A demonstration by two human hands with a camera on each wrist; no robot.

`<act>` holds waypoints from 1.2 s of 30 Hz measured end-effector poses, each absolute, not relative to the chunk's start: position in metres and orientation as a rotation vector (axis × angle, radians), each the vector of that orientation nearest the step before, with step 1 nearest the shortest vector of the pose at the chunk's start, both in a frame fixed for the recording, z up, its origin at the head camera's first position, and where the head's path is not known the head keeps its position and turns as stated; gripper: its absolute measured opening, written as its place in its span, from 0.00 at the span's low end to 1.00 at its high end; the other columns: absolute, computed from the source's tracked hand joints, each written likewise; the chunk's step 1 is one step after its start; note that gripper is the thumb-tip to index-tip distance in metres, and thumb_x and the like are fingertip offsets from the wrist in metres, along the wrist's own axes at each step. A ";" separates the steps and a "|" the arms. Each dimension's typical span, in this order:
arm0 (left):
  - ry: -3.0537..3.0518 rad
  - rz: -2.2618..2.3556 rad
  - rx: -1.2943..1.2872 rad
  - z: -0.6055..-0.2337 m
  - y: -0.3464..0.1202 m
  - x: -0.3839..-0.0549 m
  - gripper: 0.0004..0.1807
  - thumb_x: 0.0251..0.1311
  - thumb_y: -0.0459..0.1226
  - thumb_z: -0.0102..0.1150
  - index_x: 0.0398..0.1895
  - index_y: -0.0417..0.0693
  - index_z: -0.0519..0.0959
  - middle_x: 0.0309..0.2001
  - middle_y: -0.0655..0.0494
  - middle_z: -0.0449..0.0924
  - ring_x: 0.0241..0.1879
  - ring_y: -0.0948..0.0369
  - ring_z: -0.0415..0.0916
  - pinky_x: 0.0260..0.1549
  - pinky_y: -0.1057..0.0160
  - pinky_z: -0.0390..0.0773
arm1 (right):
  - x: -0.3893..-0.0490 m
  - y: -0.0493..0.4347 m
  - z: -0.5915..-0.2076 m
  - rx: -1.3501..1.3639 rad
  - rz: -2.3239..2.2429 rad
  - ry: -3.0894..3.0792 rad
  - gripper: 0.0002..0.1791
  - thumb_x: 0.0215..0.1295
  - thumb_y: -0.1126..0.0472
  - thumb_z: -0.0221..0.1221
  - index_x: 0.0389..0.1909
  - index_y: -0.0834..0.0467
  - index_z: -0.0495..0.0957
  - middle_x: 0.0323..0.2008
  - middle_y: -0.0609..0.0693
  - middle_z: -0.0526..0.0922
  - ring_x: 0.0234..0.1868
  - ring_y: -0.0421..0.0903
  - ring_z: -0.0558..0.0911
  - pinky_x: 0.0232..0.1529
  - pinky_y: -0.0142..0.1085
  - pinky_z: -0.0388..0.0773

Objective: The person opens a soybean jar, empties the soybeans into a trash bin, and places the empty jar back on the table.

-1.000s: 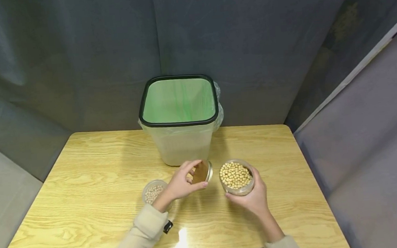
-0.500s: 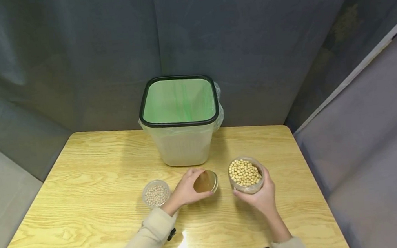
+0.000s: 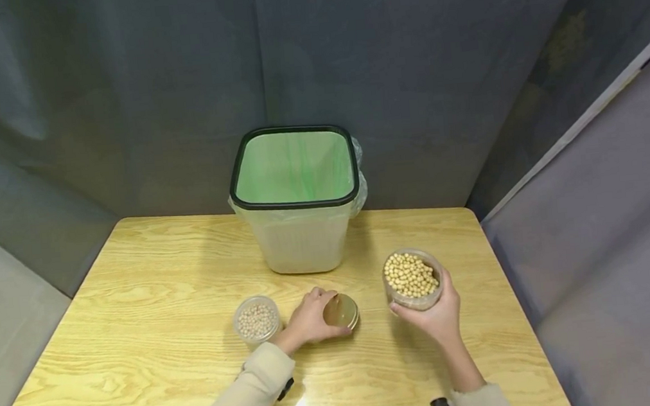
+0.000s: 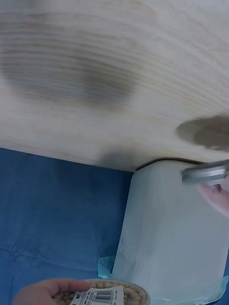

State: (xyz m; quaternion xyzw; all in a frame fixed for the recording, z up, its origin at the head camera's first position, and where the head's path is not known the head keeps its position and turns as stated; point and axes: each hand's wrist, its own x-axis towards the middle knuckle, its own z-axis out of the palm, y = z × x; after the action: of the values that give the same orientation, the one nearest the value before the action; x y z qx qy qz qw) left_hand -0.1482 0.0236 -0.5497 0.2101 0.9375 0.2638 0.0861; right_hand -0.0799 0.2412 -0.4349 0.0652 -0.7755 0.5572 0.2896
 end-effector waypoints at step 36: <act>2.754 1.206 0.741 -0.465 -0.002 -0.149 0.38 0.48 0.52 0.64 0.62 0.46 0.66 0.53 0.50 0.68 0.44 0.56 0.70 0.38 0.62 0.73 | -0.104 0.253 -0.437 0.125 1.634 -1.979 0.50 0.20 0.85 0.65 0.58 0.70 0.64 0.50 0.42 0.72 0.52 0.40 0.69 0.52 0.26 0.62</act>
State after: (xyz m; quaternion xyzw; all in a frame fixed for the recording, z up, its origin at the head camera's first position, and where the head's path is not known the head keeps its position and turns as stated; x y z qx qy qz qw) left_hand -0.1489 -0.0020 -0.4653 0.2393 0.8892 0.3893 0.0228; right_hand -0.1044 0.2530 -0.4366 0.0465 -0.7390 0.6101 0.2820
